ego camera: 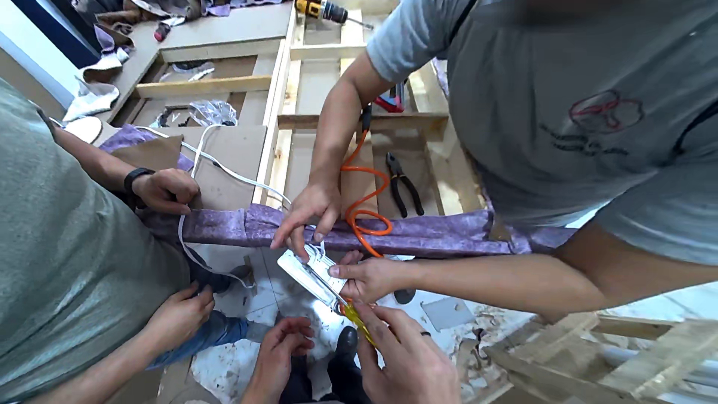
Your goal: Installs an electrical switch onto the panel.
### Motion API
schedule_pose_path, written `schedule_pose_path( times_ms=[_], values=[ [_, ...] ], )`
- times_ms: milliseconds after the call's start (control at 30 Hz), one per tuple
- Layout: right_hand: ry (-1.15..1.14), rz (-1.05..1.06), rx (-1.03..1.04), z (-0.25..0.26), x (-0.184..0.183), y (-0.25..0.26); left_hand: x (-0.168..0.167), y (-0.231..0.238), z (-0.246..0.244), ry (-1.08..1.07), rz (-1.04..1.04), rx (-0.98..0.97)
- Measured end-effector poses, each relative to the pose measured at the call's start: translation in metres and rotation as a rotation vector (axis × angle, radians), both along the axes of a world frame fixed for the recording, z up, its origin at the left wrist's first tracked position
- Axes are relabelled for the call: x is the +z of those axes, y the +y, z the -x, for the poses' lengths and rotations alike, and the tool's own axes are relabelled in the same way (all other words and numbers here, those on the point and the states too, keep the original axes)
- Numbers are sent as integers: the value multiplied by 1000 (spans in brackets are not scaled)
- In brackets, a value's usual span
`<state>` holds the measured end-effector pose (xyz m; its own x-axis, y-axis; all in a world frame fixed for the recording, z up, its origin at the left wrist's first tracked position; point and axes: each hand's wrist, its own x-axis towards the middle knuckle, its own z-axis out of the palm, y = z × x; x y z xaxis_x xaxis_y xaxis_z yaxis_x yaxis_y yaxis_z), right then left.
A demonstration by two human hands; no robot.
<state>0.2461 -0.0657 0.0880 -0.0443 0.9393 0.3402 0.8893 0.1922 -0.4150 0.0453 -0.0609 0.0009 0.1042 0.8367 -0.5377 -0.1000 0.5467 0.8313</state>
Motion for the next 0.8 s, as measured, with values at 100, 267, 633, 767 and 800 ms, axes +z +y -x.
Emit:
schedule_pose_path(
  times_ms=[100,267,633,767,800],
  values=[
    [-35,-10,-1,4,-2,-2,-1,-5,1,-7,11,-3],
    [-43,33,-8,4,2,0,2,7,-3,-22,-14,16],
    [60,63,-66,-18,3,-32,16,48,-7,-184,-42,216],
    [86,101,-73,-22,-2,-38,19,58,-10,-269,-51,270],
    [95,100,-71,-22,-4,-40,20,60,-11,-287,-53,274]
  ],
)
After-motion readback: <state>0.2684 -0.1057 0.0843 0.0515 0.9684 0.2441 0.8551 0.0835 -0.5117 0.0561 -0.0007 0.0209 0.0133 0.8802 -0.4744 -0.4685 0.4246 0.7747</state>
